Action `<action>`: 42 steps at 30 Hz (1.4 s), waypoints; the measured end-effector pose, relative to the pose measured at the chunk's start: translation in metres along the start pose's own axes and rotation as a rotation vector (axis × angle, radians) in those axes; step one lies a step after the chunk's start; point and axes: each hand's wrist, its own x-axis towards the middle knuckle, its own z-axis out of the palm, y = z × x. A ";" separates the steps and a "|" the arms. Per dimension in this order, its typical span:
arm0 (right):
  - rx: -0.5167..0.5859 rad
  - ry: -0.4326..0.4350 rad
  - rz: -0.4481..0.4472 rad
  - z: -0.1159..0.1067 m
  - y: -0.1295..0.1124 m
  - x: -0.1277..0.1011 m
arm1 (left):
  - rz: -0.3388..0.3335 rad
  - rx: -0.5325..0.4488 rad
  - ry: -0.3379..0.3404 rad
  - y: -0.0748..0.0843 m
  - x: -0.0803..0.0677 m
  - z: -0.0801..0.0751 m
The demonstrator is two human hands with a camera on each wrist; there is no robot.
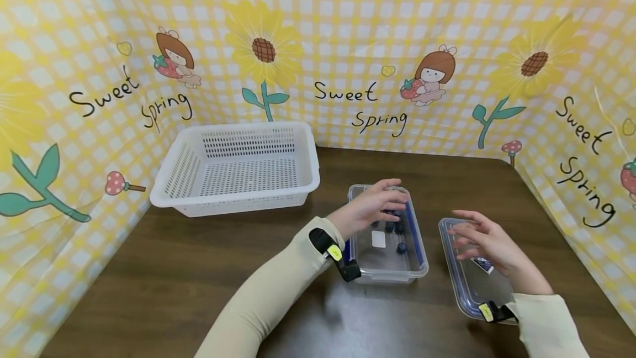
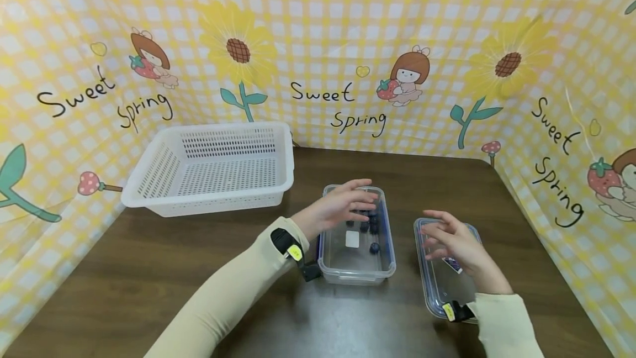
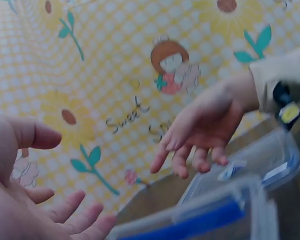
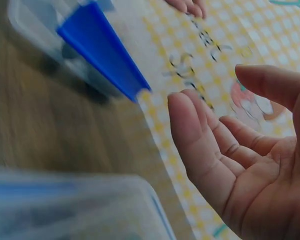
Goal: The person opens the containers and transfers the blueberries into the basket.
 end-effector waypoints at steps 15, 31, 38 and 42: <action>-0.066 -0.146 0.108 0.040 0.017 0.025 | -0.055 0.471 -0.050 -0.026 0.019 -0.018; -0.041 -0.111 0.048 0.043 0.028 0.022 | -0.185 0.804 -0.066 -0.049 0.036 0.006; -0.024 -0.128 0.051 0.043 0.027 0.022 | -0.130 0.946 -0.028 -0.056 0.039 0.018; -0.019 -0.133 0.063 0.042 0.027 0.022 | -0.115 0.954 -0.021 -0.060 0.040 0.020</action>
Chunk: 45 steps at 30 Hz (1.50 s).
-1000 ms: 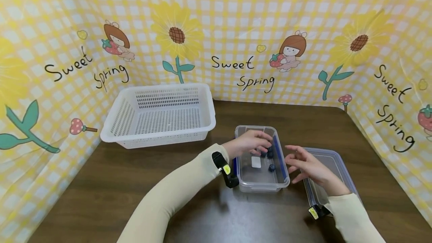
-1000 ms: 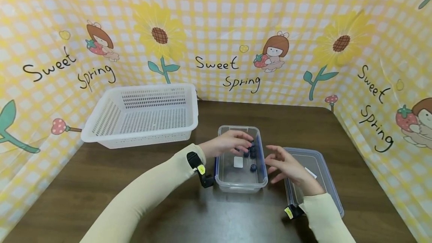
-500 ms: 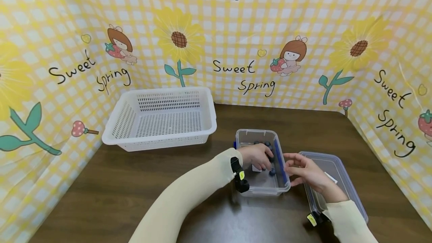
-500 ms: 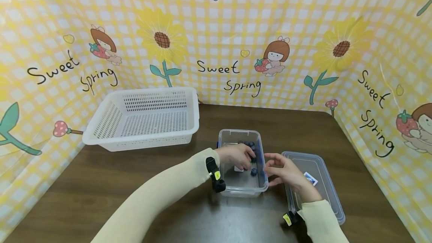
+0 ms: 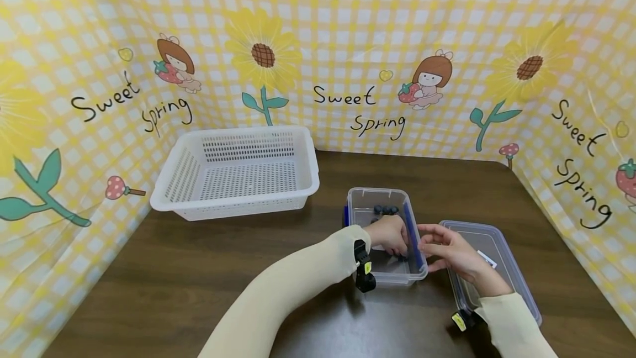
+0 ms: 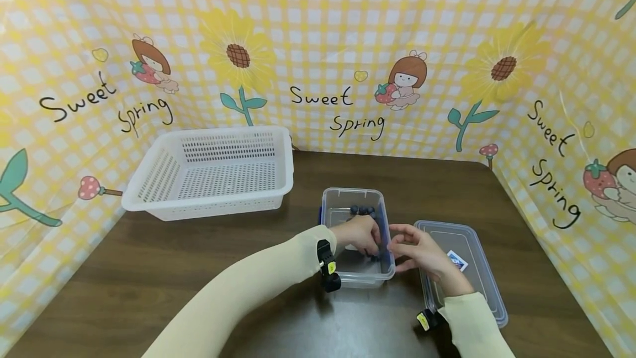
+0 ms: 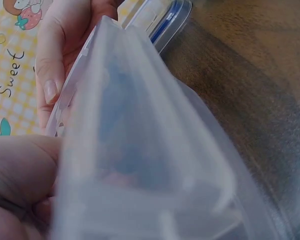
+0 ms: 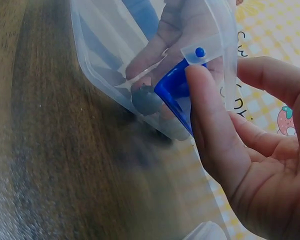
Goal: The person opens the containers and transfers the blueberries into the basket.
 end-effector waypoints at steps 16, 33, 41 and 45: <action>0.004 0.012 0.004 0.000 0.002 -0.001 | -0.007 -0.131 -0.068 -0.003 -0.005 -0.003; 0.018 0.001 0.029 0.001 -0.004 0.000 | 0.066 -0.535 -0.039 -0.015 -0.015 -0.091; 0.029 0.006 0.017 -0.001 -0.002 0.000 | 0.052 -0.723 0.119 -0.036 -0.030 -0.154; 0.048 0.006 -0.012 0.000 0.003 -0.002 | 0.059 -0.749 0.205 -0.056 -0.040 -0.180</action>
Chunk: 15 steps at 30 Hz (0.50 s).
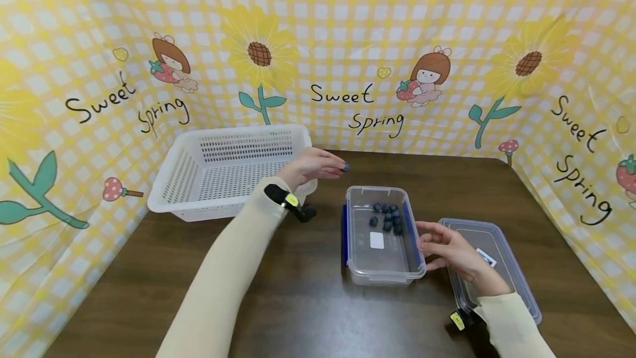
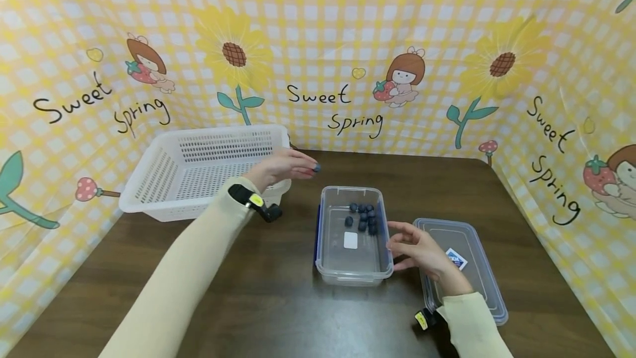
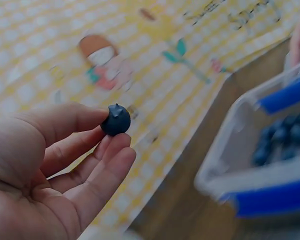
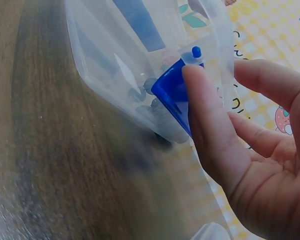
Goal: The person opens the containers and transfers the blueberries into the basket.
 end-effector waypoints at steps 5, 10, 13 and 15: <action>0.011 -0.001 -0.001 0.002 0.003 -0.001 | 0.011 0.009 0.090 0.001 -0.009 -0.047; 0.003 0.009 0.004 0.001 0.002 -0.001 | -0.007 0.002 0.205 0.002 -0.018 -0.092; 0.010 0.003 0.001 0.000 0.002 -0.001 | -0.021 0.022 0.280 0.000 -0.024 -0.114; 0.016 -0.005 0.000 0.000 0.002 -0.001 | -0.033 0.034 0.330 -0.002 -0.028 -0.128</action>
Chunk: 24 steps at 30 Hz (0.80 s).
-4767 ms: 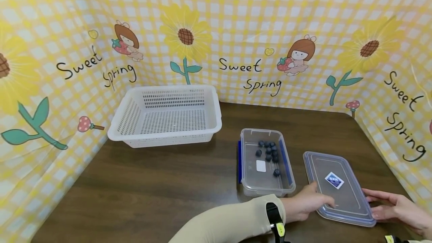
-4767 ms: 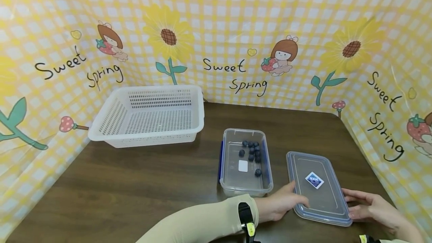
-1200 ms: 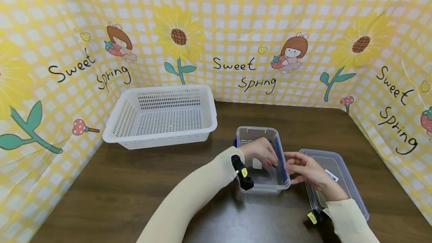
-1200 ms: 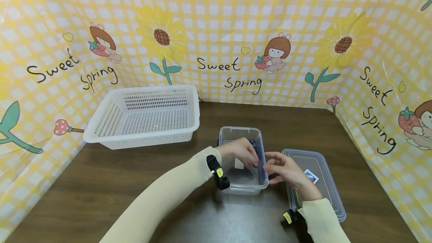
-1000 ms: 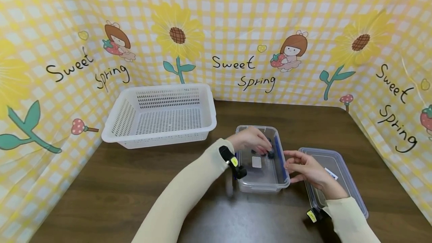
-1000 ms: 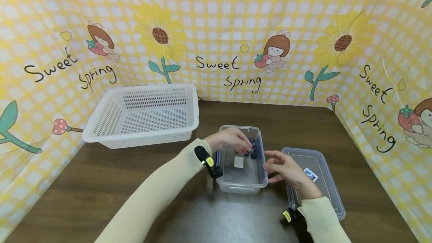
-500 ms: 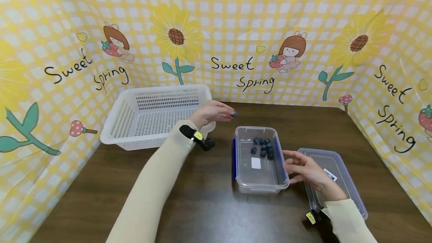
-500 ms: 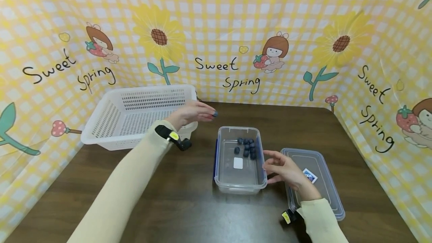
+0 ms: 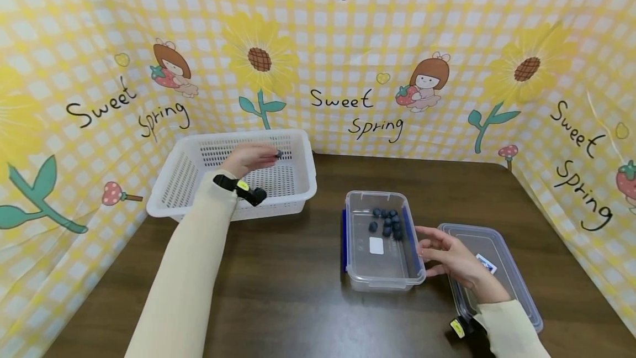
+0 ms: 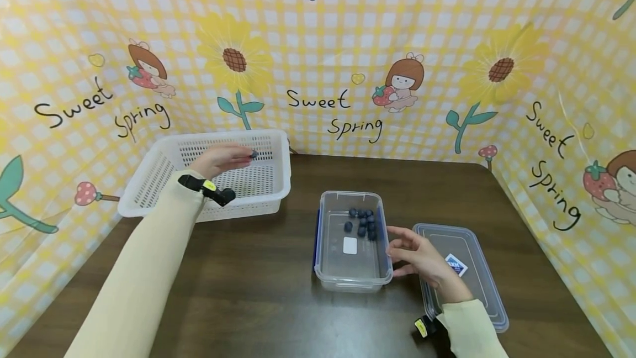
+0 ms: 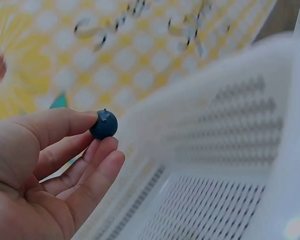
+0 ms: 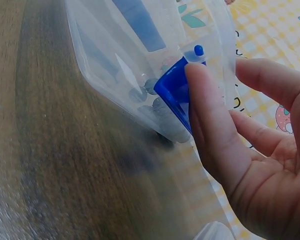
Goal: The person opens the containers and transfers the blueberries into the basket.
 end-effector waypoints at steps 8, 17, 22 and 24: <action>-0.019 -0.006 0.000 -0.002 -0.001 0.001 | -0.050 -0.130 0.184 -0.010 0.003 -0.044; -0.034 0.000 0.023 -0.001 0.000 0.002 | -0.167 -0.416 0.445 -0.022 0.002 -0.075; -0.028 -0.002 0.012 -0.002 -0.001 0.001 | -0.179 -0.559 0.538 -0.024 0.004 -0.080; -0.030 0.000 0.012 -0.002 -0.002 0.001 | -0.180 -0.564 0.553 -0.023 0.005 -0.079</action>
